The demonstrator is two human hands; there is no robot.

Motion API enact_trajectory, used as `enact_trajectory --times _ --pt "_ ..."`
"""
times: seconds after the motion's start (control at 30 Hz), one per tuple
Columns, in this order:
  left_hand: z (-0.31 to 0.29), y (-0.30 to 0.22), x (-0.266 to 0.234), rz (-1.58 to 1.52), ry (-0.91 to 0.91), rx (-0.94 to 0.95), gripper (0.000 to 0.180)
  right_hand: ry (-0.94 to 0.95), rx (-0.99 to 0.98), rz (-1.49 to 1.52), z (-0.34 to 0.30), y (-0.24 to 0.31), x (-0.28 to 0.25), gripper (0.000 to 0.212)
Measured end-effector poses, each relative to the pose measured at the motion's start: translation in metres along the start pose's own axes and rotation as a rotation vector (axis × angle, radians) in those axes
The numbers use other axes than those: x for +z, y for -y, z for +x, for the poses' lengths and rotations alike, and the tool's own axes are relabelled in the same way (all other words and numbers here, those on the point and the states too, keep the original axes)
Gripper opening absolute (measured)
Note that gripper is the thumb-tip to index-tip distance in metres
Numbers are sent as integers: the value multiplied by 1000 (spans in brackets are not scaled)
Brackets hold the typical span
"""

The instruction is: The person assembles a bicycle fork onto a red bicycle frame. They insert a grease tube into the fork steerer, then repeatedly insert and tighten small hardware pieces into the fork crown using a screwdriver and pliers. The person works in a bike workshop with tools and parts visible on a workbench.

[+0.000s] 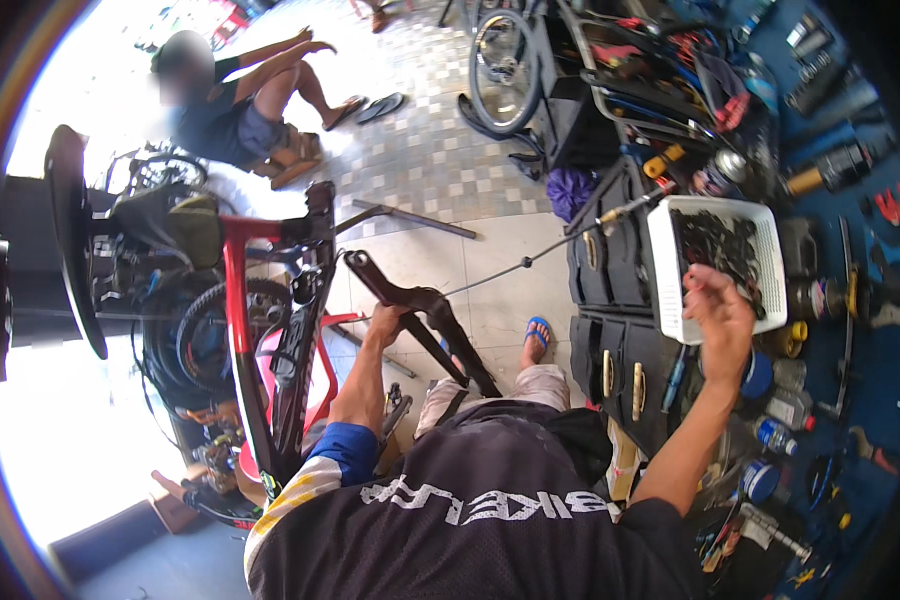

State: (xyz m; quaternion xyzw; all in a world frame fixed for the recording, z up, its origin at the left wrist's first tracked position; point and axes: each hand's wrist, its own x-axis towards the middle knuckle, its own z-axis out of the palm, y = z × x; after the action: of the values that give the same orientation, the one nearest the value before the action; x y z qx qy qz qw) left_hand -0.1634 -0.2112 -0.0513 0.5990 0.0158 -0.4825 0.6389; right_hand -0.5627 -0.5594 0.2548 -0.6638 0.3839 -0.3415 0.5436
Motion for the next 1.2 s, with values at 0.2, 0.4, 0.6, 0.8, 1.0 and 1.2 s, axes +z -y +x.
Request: enact_trajectory --times 0.2,0.4,0.6,0.8,1.0,1.2 --pt "3 11 -31 95 1 15 24 363 0 122 10 -20 169 13" --pt "2 13 -31 202 -22 82 19 497 60 115 52 -89 338 13" --pt "-4 10 -20 198 -122 44 16 809 -56 57 60 -136 457 15" --pt "0 25 -18 49 -84 59 27 1015 -3 56 57 -147 497 15" --pt "9 39 -22 13 -56 38 21 1016 186 281 48 -163 510 14" --pt "4 24 -16 31 -74 27 18 1035 226 339 46 -165 511 13"
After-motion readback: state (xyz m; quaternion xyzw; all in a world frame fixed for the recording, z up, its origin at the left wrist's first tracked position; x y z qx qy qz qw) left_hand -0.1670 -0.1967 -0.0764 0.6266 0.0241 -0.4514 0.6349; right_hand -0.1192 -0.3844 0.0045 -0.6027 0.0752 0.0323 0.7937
